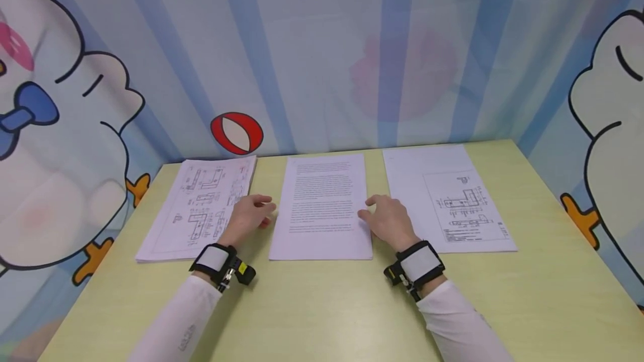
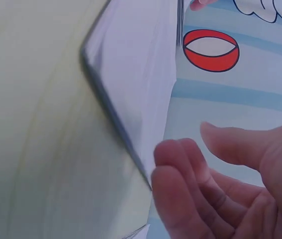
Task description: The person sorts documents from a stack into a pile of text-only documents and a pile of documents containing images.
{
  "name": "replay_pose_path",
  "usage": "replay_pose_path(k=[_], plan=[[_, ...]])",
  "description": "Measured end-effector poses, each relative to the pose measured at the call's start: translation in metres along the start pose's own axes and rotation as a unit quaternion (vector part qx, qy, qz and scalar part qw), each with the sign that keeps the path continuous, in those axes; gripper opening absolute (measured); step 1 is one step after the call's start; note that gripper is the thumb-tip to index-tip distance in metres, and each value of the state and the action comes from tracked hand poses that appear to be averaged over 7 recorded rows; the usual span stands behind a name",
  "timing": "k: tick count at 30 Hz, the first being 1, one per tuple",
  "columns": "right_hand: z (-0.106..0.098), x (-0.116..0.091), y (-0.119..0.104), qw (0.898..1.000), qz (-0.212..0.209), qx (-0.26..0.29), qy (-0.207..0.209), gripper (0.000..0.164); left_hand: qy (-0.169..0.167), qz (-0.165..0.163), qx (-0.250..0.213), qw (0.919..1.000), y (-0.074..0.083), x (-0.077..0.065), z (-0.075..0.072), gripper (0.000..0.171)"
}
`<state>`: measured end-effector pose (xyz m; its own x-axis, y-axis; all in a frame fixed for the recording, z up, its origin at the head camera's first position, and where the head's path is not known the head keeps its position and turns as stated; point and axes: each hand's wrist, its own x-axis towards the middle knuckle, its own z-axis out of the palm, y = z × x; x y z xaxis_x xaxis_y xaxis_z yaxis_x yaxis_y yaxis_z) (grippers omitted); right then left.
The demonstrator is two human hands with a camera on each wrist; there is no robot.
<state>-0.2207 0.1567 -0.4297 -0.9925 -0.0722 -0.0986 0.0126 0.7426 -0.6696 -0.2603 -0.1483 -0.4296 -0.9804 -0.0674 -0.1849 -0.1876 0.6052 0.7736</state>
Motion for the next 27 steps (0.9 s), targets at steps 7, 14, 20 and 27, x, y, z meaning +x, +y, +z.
replay_pose_path(k=[7, 14, 20, 27], plan=[[0.005, -0.001, -0.015, 0.997, -0.028, 0.042, 0.053, 0.036, 0.023, 0.041, 0.006, 0.9989, 0.003, -0.008, -0.023, 0.038], [0.018, 0.002, -0.033, 0.988, -0.076, 0.074, 0.11, 0.025, 0.081, 0.094, 0.071, 0.9897, -0.002, -0.014, -0.053, 0.037], [0.031, 0.004, -0.056, 0.982, -0.093, 0.094, 0.133, 0.022, 0.116, 0.1, 0.109, 0.9822, -0.011, -0.018, -0.08, 0.038], [0.054, 0.01, -0.081, 0.974, -0.131, 0.117, 0.144, 0.021, 0.147, 0.102, 0.166, 0.9699, -0.035, -0.014, -0.109, 0.038]])
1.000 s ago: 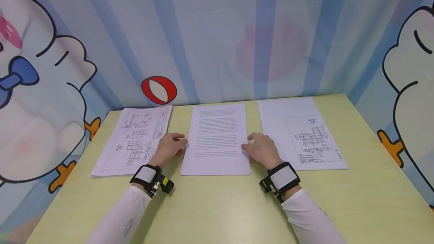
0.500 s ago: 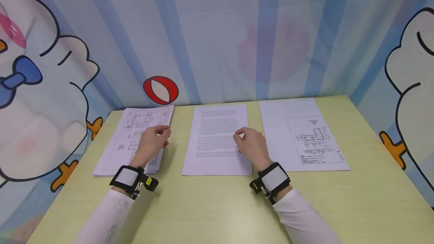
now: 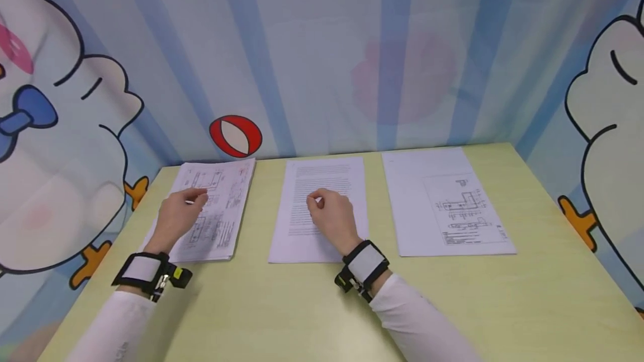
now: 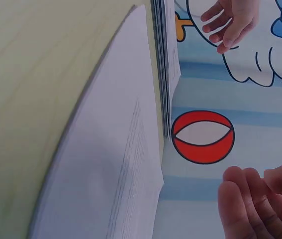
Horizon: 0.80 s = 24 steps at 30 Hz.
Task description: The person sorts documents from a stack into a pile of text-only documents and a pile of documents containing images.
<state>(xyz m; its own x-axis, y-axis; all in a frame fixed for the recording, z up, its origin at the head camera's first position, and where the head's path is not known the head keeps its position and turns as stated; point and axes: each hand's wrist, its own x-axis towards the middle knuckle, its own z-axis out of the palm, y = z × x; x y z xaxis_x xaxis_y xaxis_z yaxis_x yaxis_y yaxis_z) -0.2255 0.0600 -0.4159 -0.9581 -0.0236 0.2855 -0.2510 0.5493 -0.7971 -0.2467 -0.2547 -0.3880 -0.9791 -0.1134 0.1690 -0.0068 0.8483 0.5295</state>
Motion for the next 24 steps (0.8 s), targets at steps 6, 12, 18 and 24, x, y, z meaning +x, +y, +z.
replay_pose_path(k=[6, 12, 18, 24], plan=[[0.039, 0.0, -0.012, 0.998, -0.048, 0.034, -0.006, 0.024, -0.029, -0.036, 0.044, 0.9979, -0.027, 0.0, -0.01, 0.044], [0.067, 0.005, -0.024, 0.992, -0.022, 0.081, -0.099, 0.046, -0.078, -0.099, 0.05, 0.9907, -0.052, 0.002, -0.008, 0.05], [0.083, 0.014, -0.032, 0.981, 0.029, 0.096, -0.167, 0.057, -0.13, -0.133, 0.074, 0.9798, -0.068, 0.002, -0.009, 0.057], [0.101, 0.013, -0.032, 0.966, 0.056, 0.097, -0.232, 0.061, -0.155, -0.113, 0.114, 0.9747, -0.083, -0.001, -0.01, 0.062]])
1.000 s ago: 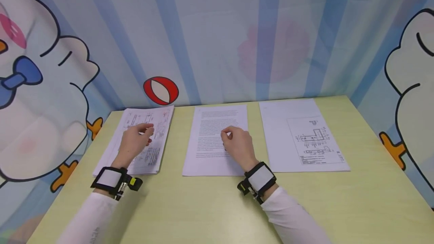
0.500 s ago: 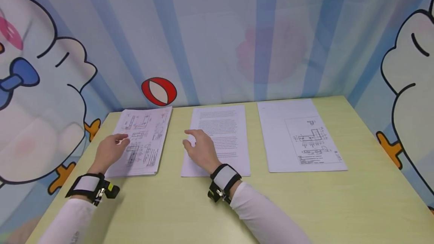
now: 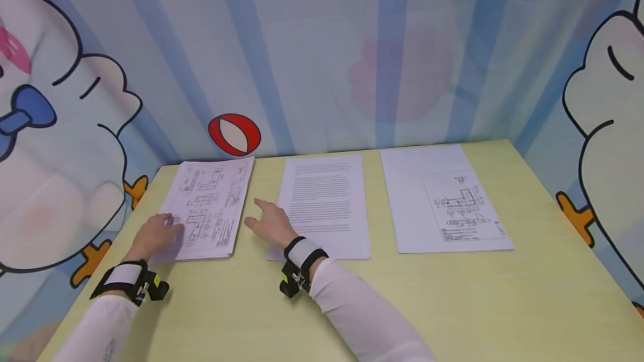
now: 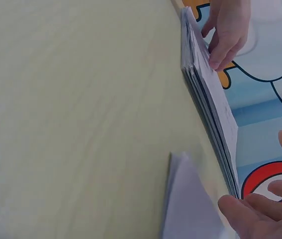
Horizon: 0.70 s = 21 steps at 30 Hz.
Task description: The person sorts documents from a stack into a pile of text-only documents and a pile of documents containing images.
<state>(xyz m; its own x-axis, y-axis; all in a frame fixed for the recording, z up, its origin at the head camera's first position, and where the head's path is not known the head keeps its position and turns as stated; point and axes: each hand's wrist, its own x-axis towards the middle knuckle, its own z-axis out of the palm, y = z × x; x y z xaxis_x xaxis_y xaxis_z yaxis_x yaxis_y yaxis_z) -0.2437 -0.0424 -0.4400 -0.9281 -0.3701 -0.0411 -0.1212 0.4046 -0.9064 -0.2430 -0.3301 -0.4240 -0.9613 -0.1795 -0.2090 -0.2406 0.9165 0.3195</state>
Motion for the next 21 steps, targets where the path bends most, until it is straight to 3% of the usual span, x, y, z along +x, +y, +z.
replay_pose_path(k=[7, 15, 21], plan=[[0.015, -0.003, -0.001, 0.994, 0.041, 0.095, -0.034, 0.063, 0.013, -0.002, -0.009, 0.9999, -0.005, 0.0, 0.007, 0.063], [0.029, 0.007, -0.002, 0.971, 0.097, 0.21, -0.054, 0.07, 0.011, -0.014, -0.029, 0.9994, 0.001, -0.001, 0.01, 0.063], [0.034, 0.012, 0.001, 0.959, 0.093, 0.26, -0.069, 0.062, 0.002, -0.029, -0.048, 0.9984, 0.006, -0.002, 0.011, 0.065]])
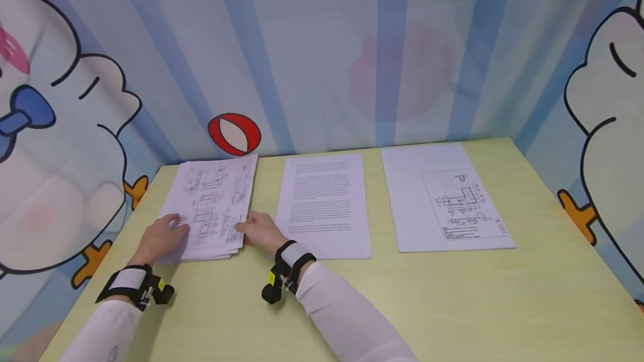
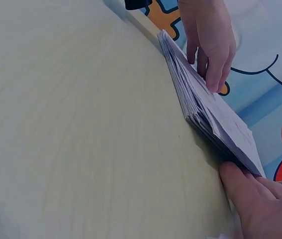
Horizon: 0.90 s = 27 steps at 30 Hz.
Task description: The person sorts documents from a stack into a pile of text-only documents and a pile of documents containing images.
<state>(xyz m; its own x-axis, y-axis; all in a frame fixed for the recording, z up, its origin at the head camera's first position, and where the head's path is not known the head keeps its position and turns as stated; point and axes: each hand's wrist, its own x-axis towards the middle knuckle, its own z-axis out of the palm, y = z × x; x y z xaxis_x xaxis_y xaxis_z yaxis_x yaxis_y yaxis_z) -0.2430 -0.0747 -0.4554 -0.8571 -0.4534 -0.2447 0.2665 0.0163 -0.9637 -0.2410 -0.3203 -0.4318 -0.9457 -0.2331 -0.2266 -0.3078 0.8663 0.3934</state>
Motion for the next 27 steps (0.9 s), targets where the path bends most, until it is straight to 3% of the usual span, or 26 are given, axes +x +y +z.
replay_pose_path(k=[6, 16, 23, 27], plan=[[0.0, 0.001, 0.002, 1.0, -0.011, -0.015, 0.024, 0.045, -0.004, 0.003, -0.016, 0.9999, 0.003, -0.001, 0.001, 0.066], [0.001, 0.001, -0.002, 0.997, 0.003, -0.01, 0.073, 0.053, 0.004, 0.008, -0.043, 0.999, 0.009, -0.001, 0.004, 0.063], [0.0, 0.001, -0.004, 0.992, 0.011, -0.045, 0.117, 0.045, 0.029, 0.03, -0.054, 0.9976, 0.015, -0.008, 0.007, 0.056], [0.002, 0.0, -0.006, 0.991, 0.011, -0.051, 0.123, 0.044, 0.035, 0.015, -0.065, 0.9972, 0.016, -0.008, 0.007, 0.056]])
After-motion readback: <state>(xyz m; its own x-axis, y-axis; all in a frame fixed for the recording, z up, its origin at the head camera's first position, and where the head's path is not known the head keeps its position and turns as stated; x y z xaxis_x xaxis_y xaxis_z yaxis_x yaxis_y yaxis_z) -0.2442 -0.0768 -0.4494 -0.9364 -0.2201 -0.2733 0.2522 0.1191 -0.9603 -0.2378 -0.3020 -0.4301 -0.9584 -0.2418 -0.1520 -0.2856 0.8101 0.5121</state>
